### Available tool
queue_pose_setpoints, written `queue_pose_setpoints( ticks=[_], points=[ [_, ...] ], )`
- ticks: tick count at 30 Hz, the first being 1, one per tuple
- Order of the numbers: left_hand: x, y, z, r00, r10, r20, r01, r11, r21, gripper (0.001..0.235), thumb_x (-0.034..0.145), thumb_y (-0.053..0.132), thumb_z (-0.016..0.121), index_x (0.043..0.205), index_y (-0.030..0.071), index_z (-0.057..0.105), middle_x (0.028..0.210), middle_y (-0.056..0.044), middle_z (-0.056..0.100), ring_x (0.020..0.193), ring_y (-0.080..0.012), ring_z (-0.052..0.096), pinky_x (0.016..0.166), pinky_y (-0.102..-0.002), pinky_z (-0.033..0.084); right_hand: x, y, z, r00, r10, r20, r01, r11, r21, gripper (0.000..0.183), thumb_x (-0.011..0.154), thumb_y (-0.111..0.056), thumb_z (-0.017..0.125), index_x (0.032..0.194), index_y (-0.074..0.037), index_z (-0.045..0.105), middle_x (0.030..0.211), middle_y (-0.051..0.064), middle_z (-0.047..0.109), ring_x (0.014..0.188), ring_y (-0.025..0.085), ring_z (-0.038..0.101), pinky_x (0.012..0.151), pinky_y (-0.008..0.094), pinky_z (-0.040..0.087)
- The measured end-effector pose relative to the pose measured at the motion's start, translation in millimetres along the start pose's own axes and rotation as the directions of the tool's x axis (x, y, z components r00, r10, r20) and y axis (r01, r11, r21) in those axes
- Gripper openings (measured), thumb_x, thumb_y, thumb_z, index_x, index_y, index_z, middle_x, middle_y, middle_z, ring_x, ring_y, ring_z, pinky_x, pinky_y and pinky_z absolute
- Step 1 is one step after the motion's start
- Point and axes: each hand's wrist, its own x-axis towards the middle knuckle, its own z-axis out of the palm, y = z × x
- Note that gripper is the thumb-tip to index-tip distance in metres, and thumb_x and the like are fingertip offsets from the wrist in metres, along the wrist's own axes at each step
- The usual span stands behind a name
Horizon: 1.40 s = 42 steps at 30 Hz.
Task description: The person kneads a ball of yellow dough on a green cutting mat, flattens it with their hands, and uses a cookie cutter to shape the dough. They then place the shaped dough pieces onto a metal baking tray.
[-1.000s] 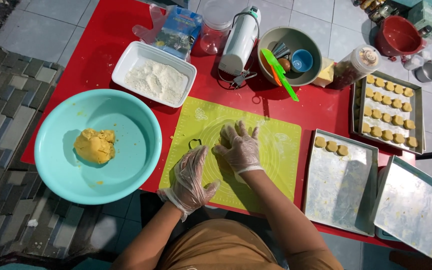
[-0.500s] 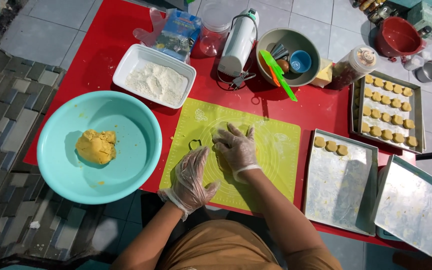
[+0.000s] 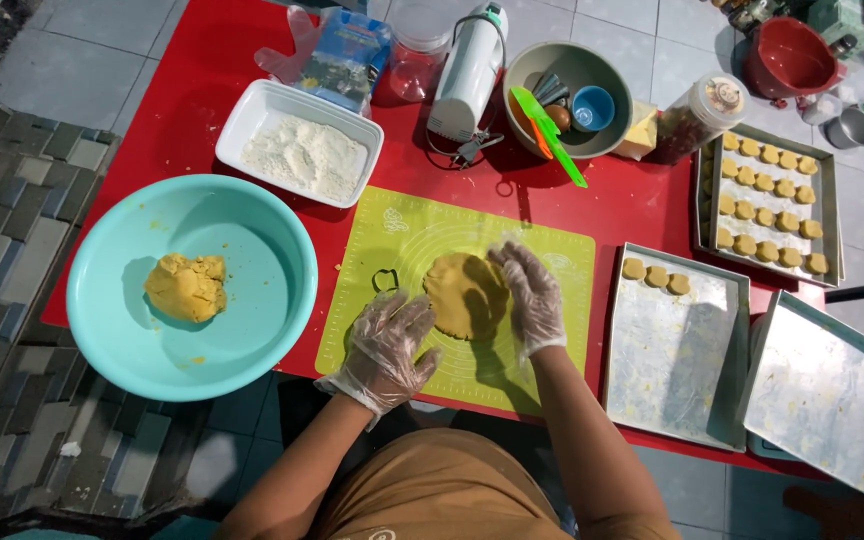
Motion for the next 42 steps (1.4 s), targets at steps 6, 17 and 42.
queue_pose_setpoints(
  ticks=[6,17,42],
  points=[
    [1,2,0,1.0,0.02,0.021,-0.021,0.997,0.077,0.049,0.078,0.046,0.069,0.12,0.021,0.076,0.128,-0.003,0.071,0.132,-0.0295,0.058,0.113,-0.052,0.04,45,-4,33,0.981,-0.094,0.171,0.178,0.793,-0.582,0.057,0.101,-0.039,0.06,0.151,-0.017,0.047,0.149,0.015,0.054,0.141,0.041,0.046,0.119,0.063,0.03],
    [0,4,-4,0.999,0.001,0.05,-0.004,0.999,0.054,0.047,0.086,0.047,0.064,0.121,0.018,0.075,0.128,-0.008,0.07,0.132,-0.0338,0.058,0.11,-0.055,0.042,35,-41,114,0.883,0.067,0.464,0.462,-0.288,-0.839,0.057,0.102,-0.052,0.041,0.153,-0.027,0.04,0.145,0.0,0.06,0.151,0.028,0.032,0.127,0.06,-0.003],
    [3,4,-19,0.976,-0.003,0.218,-0.01,0.998,0.055,0.057,0.092,0.052,0.056,0.133,0.014,0.066,0.142,-0.008,0.062,0.142,-0.0338,0.049,0.114,-0.055,0.038,100,52,85,0.863,-0.058,0.502,0.491,-0.14,-0.86,0.053,0.1,-0.057,0.044,0.144,-0.028,0.049,0.138,0.0,0.061,0.135,0.022,0.05,0.117,0.047,0.028]
  ],
)
